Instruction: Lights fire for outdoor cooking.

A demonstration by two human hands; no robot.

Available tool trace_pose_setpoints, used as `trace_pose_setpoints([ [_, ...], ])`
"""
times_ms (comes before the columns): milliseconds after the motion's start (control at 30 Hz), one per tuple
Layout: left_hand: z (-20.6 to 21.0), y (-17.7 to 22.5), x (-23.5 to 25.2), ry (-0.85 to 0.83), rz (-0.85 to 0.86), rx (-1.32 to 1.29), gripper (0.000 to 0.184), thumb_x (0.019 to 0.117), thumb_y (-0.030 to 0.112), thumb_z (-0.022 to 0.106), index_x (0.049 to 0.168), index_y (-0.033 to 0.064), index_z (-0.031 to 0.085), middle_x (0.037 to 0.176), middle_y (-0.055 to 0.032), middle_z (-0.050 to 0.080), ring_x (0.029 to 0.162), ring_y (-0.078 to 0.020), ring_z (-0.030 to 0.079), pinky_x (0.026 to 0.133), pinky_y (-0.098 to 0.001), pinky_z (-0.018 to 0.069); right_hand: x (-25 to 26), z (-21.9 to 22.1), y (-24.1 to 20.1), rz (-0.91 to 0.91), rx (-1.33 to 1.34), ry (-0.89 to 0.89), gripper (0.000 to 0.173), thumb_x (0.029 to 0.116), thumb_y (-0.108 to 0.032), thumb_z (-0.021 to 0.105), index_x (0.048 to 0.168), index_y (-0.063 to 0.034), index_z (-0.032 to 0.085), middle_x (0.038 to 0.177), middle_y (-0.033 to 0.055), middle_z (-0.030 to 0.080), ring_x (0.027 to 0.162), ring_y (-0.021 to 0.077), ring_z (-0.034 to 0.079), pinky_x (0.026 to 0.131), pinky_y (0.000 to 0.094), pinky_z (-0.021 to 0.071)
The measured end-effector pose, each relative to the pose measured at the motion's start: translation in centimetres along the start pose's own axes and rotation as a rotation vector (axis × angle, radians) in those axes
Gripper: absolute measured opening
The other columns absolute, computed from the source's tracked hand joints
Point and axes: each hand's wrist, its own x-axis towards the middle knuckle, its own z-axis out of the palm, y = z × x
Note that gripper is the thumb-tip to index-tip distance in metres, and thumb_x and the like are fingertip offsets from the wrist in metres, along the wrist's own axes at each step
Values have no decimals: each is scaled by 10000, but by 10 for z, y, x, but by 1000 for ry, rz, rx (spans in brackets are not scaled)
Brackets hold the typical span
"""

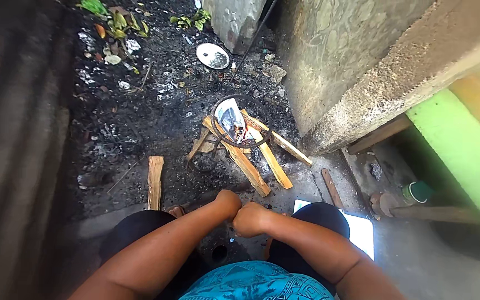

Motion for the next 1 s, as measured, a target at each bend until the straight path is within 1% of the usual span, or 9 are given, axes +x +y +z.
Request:
trace_pose_setpoints([
  [100, 4, -7, -2, -9, -12, -16, 296, 905, 192, 705, 1149, 27, 677, 1126, -219, 684, 1086, -410, 656, 823, -627, 522, 5, -4, -2, -25, -19, 7, 380, 1066, -337, 529, 1195, -7, 666, 1095, 233, 696, 1080, 436, 661, 888, 651, 497],
  [300, 10, -10, -4, -9, 18, -25, 278, 905, 156, 701, 1152, 31, 680, 1129, -214, 687, 1092, -423, 651, 833, -646, 513, 4, -4, -8, -27, -8, -10, 365, 1061, -316, 540, 1128, 18, 671, 1092, 235, 690, 1083, 435, 655, 887, 652, 493],
  [467, 9, -10, 5, 1, 71, -8, 288, 924, 196, 693, 1167, 44, 676, 1133, -208, 690, 1109, -414, 651, 852, -653, 510, 2, 3, -4, -13, -12, 1, 367, 1065, -320, 533, 1130, 12, 674, 1091, 229, 691, 1088, 427, 656, 894, 641, 496],
  [567, 6, -10, 13, 13, 107, -2, 309, 916, 200, 713, 1179, 42, 674, 1138, -218, 688, 1110, -427, 650, 865, -668, 504, 1, 6, -2, 8, -22, 0, 376, 1065, -319, 530, 1100, 27, 671, 1085, 233, 690, 1082, 430, 658, 886, 645, 498],
  [700, 7, -10, 28, 36, 135, 21, 359, 904, 172, 722, 1220, 15, 655, 1227, -219, 661, 1147, -431, 639, 885, -670, 511, 0, 10, 0, 3, -24, 16, 357, 1060, -314, 540, 1099, 16, 672, 1073, 225, 693, 1062, 428, 664, 864, 645, 505],
  [833, 4, -7, 28, 15, 132, 26, 341, 915, 196, 719, 1185, -3, 658, 1172, -229, 675, 1130, -431, 645, 881, -667, 509, -4, 11, -1, 0, -27, 19, 346, 1060, -307, 539, 1113, 8, 671, 1085, 219, 692, 1071, 418, 664, 860, 638, 509],
  [867, 3, -7, 28, 12, 135, 20, 359, 913, 200, 720, 1197, -8, 648, 1162, -237, 676, 1127, -436, 645, 882, -671, 507, -5, 11, -1, 4, -26, 19, 337, 1058, -297, 539, 1102, 11, 670, 1077, 219, 691, 1062, 418, 665, 849, 636, 511],
  [967, -3, -7, 28, -4, 141, -8, 497, 932, 197, 709, 1342, -28, 542, 1184, -274, 657, 1151, -464, 633, 919, -676, 494, -12, 9, -1, 16, -21, 20, 299, 1046, -248, 550, 1074, 23, 673, 1060, 221, 690, 1041, 417, 665, 830, 634, 511],
  [1000, -4, -8, 29, -4, 148, -20, 506, 941, 201, 705, 1357, -30, 530, 1193, -279, 653, 1157, -468, 630, 931, -676, 489, -13, 9, -2, 13, -22, 29, 290, 1041, -240, 558, 1069, 24, 675, 1056, 221, 691, 1037, 416, 666, 832, 634, 510],
])
